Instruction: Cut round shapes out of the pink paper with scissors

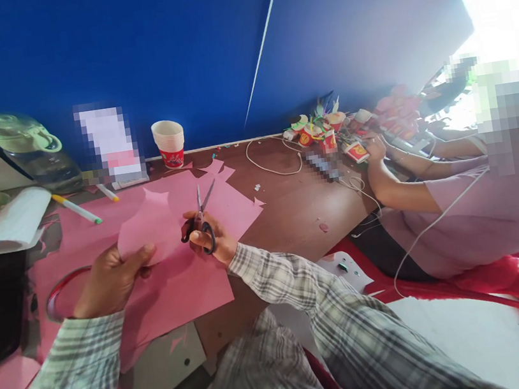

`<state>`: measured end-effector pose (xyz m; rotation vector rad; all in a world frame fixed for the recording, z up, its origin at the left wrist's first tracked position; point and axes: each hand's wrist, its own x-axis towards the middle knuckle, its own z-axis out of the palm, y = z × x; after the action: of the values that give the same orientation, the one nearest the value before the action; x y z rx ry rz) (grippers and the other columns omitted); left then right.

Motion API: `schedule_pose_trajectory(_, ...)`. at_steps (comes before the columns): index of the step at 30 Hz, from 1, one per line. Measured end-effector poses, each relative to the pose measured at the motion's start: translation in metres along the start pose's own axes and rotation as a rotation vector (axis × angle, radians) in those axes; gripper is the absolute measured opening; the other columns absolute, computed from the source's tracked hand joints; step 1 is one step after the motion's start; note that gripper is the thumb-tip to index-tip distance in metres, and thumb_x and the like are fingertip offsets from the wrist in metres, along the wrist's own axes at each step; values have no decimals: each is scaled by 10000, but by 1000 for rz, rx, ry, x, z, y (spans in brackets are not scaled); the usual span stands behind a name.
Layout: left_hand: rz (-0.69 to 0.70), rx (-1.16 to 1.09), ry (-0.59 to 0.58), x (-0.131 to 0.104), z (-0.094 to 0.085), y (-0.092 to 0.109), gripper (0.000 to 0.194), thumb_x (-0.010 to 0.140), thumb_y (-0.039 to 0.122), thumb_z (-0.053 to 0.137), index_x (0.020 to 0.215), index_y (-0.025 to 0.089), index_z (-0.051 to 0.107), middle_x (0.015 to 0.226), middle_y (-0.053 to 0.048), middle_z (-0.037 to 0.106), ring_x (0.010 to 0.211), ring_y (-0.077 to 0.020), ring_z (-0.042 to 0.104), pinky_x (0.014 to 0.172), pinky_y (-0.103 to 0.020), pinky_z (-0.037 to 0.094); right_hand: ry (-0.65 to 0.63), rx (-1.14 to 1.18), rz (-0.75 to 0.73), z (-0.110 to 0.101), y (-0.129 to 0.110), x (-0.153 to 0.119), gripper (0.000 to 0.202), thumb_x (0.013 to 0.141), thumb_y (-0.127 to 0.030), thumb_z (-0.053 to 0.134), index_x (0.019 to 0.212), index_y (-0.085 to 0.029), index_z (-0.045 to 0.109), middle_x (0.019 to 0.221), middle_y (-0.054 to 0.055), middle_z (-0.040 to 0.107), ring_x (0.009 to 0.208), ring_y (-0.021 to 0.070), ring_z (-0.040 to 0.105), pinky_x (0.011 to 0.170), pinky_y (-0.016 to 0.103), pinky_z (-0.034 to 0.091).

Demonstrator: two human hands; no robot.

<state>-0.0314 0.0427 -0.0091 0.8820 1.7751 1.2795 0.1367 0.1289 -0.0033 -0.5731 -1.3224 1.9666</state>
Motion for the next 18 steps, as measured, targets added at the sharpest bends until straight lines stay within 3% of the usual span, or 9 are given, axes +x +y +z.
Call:
schedule_pose_trajectory(4, 30, 168, -87, -2, 3, 4, 424, 462, 616, 593, 549, 204, 548, 450, -27, 517, 618, -189, 578, 460, -338, 339, 88, 16, 70, -3, 8, 4, 594, 535, -397, 708, 1026, -156, 476, 777, -10, 463, 553, 39, 423, 482, 194, 337)
schedule_pose_trajectory(8, -15, 188, -166, -8, 8, 17, 437, 396, 583, 635, 587, 197, 568, 445, -41, 508, 677, -233, 587, 461, -341, 329, 153, -27, 104, -1, 10, 4, 512, 499, -338, 726, 897, -130, 479, 614, -58, 365, 514, 24, 331, 474, 180, 288)
schedule_pose_trajectory(12, -7, -99, -92, -12, 19, 21, 456, 404, 515, 679, 715, 188, 607, 555, -79, 576, 840, -282, 584, 468, -348, 317, 174, -55, 126, 3, 4, 3, 502, 489, -348, 732, 837, -137, 438, 550, -79, 302, 476, 23, 283, 444, 185, 243)
schedule_pose_trajectory(15, -13, -385, -121, -15, 32, 17, 460, 448, 558, 653, 763, 224, 621, 694, -120, 626, 928, -282, 570, 469, -370, 352, 297, -66, 103, 5, 0, 3, 517, 492, -385, 727, 841, -146, 429, 543, -81, 309, 469, 30, 297, 437, 188, 259)
schedule_pose_trajectory(18, -52, -497, -160, -17, 44, 13, 455, 419, 537, 685, 775, 260, 626, 762, -119, 648, 895, -270, 589, 493, -404, 406, 378, -52, 39, 5, 1, 4, 501, 516, -409, 706, 842, -153, 424, 550, -78, 326, 474, 35, 313, 446, 191, 284)
